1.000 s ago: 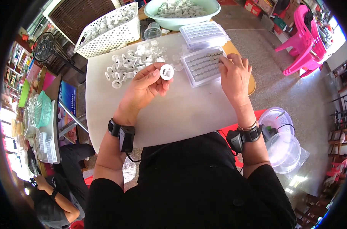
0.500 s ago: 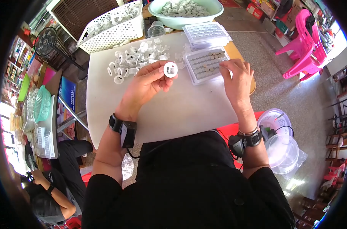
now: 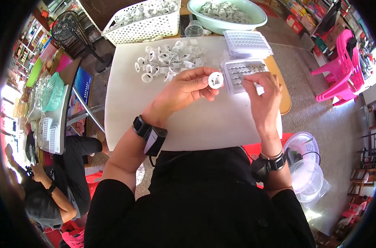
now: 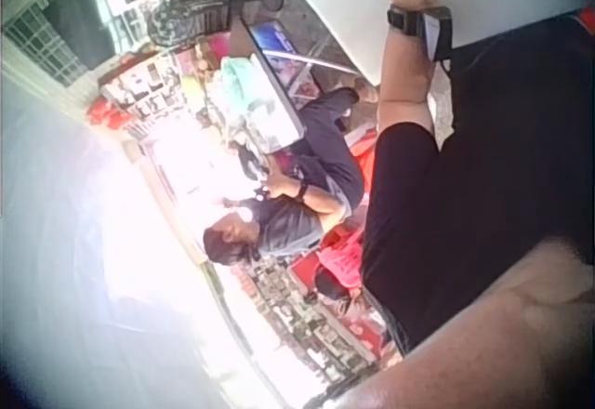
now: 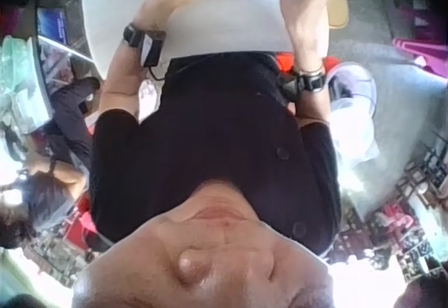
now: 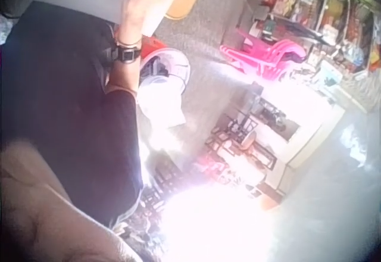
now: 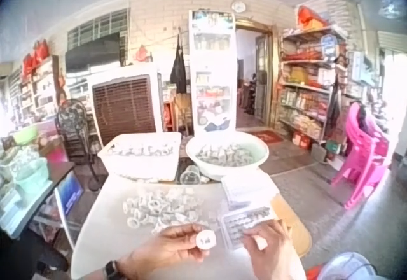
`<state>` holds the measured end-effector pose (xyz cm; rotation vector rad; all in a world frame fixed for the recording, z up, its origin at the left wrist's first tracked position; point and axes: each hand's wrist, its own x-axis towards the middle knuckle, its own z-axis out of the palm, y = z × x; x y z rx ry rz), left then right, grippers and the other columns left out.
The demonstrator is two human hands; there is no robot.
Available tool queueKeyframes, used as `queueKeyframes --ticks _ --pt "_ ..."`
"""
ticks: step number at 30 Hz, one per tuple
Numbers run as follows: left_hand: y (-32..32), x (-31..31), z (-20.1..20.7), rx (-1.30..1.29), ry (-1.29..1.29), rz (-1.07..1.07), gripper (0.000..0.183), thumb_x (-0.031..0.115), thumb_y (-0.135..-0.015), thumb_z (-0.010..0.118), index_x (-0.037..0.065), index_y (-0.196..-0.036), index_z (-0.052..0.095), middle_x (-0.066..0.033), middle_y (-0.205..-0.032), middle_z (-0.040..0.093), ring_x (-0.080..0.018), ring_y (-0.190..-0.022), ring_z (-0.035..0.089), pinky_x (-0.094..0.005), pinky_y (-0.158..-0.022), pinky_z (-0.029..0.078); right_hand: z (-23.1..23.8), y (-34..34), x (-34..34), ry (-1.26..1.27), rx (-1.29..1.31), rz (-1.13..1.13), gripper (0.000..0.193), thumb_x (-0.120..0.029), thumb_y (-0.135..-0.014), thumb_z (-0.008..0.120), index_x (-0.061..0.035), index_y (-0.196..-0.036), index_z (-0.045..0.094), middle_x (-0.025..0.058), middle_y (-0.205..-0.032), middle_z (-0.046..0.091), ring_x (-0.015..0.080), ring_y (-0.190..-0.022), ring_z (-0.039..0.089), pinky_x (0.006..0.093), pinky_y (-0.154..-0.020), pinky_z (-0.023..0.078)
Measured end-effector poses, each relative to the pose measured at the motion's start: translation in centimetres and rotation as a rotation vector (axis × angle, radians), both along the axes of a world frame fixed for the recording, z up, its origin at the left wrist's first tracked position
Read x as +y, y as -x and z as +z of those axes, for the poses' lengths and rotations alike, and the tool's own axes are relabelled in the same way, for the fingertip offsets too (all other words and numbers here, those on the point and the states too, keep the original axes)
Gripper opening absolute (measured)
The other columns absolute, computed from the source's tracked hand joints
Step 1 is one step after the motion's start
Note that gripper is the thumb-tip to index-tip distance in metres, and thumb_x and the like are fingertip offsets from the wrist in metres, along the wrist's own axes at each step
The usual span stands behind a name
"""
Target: Assembling small white plastic components with electronic circuits by hand.
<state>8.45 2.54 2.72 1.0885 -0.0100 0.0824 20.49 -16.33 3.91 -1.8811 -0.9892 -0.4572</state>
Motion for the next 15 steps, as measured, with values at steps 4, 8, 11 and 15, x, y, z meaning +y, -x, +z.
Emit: queueKeyframes --ticks 4,8,11,15 --pt "0.1 -0.3 0.3 0.011 0.004 -0.002 0.037 0.017 -0.096 0.054 -0.002 -0.127 0.051 -0.0075 -0.103 0.061 -0.0145 -0.086 0.060 -0.0289 -0.075 0.050 0.7 2.4 1.5 -0.013 -0.176 0.096 0.012 -0.005 -0.071 0.070 -0.0129 -0.080 0.066 0.0019 -0.086 0.060 0.0230 -0.084 0.053 0.0372 -0.079 0.035" --pt "0.0 -0.4 0.1 0.058 -0.009 0.003 0.038 0.018 -0.096 0.054 -0.003 -0.128 0.050 -0.0071 -0.103 0.061 -0.0147 -0.086 0.060 -0.0286 -0.074 0.051 0.7 3.0 1.9 0.051 -0.289 0.094 0.015 -0.004 -0.068 0.071 -0.0125 -0.079 0.064 0.0009 -0.085 0.059 0.0226 -0.082 0.052 0.0379 -0.077 0.034" --pt "0.0 -0.2 0.0 0.055 -0.008 -0.012 0.038 0.018 -0.096 0.054 -0.003 -0.127 0.051 -0.0066 -0.102 0.062 -0.0146 -0.084 0.060 -0.0282 -0.073 0.050 0.7 3.2 2.1 0.062 -0.238 0.113 0.015 -0.004 -0.068 0.071 -0.0124 -0.078 0.063 0.0005 -0.084 0.059 0.0231 -0.081 0.052 0.0380 -0.076 0.034" --pt "-0.1 -0.2 0.0 0.064 -0.061 -0.033 0.040 0.022 -0.095 0.056 -0.004 -0.126 0.052 -0.0070 -0.099 0.062 -0.0143 -0.083 0.060 -0.0277 -0.070 0.051 0.5 3.0 1.9 0.050 -0.093 0.159 0.013 -0.004 -0.071 0.071 -0.0123 -0.079 0.064 0.0004 -0.082 0.060 0.0230 -0.081 0.052 0.0375 -0.076 0.034"
